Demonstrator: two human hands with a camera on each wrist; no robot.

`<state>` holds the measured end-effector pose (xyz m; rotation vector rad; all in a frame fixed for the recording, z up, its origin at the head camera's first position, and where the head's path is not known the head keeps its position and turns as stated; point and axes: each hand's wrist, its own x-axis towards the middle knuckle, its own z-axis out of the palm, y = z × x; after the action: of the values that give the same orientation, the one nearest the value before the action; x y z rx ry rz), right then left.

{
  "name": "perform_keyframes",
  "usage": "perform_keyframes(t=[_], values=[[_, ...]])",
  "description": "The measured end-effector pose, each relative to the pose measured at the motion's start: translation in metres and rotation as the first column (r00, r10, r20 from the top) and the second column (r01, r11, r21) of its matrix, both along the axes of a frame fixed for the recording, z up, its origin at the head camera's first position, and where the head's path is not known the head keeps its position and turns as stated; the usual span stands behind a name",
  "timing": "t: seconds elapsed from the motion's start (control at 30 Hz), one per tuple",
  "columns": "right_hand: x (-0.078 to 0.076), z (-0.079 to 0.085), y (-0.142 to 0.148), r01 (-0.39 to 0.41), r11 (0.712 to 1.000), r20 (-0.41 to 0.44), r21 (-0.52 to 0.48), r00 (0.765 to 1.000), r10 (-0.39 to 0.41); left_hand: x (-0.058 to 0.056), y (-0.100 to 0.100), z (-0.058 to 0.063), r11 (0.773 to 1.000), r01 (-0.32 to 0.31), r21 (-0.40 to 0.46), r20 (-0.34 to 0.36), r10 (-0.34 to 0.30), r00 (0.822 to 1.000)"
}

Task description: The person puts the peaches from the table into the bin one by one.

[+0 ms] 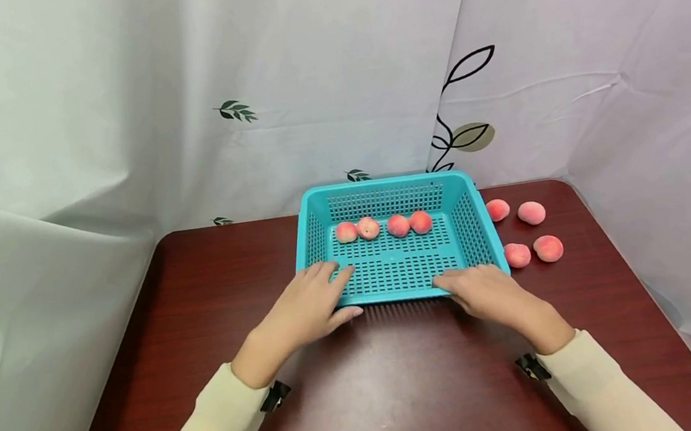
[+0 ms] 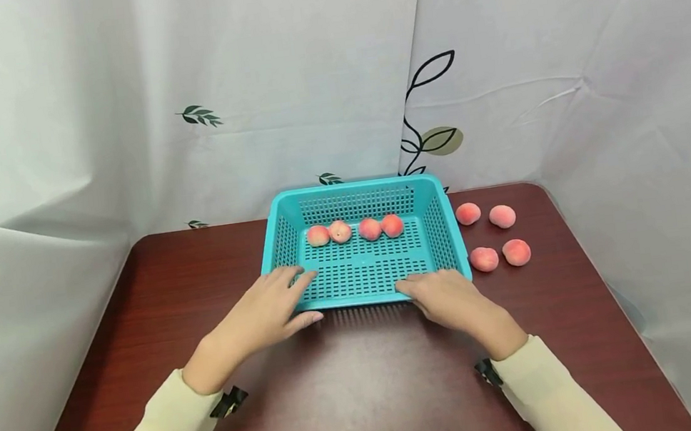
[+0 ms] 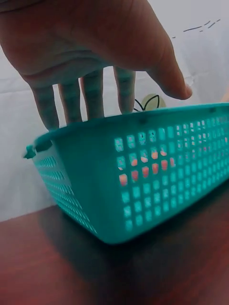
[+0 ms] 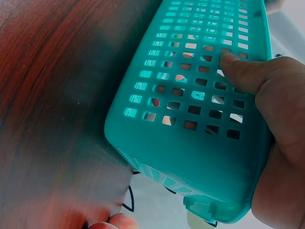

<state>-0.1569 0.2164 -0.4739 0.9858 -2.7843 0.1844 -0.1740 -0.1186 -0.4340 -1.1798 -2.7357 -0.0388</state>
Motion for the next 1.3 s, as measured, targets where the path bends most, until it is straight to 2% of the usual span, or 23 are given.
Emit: perform_keyframes(t=[0.27, 0.57, 0.87, 1.17, 1.3], values=[[-0.001, -0.001, 0.0, 0.014, 1.0, 0.033, 0.005, 0.999, -0.014, 0.022, -0.001, -0.016, 1.0, -0.027, 0.002, -0.064, 0.027, 0.998], [0.0, 0.001, 0.001, 0.016, 1.0, 0.041, -0.007, 0.999, -0.016, 0.033, 0.005, -0.034, 0.998, -0.055, 0.039, -0.147, 0.061, 0.987], [-0.001, 0.003, 0.001, 0.011, 1.0, 0.04, -0.005, 0.999, -0.01, 0.029, 0.014, -0.038, 0.998, -0.043, 0.041, -0.23, 0.051, 0.972], [-0.002, 0.002, 0.002, 0.001, 1.0, 0.037, -0.001, 0.999, -0.001, 0.013, 0.023, -0.039, 0.997, -0.036, 0.067, -0.166, 0.047, 0.985], [-0.002, 0.002, 0.002, -0.001, 1.0, 0.033, -0.006, 0.999, 0.002, 0.008, 0.025, -0.04, 0.996, -0.034, 0.088, -0.162, 0.048, 0.986]])
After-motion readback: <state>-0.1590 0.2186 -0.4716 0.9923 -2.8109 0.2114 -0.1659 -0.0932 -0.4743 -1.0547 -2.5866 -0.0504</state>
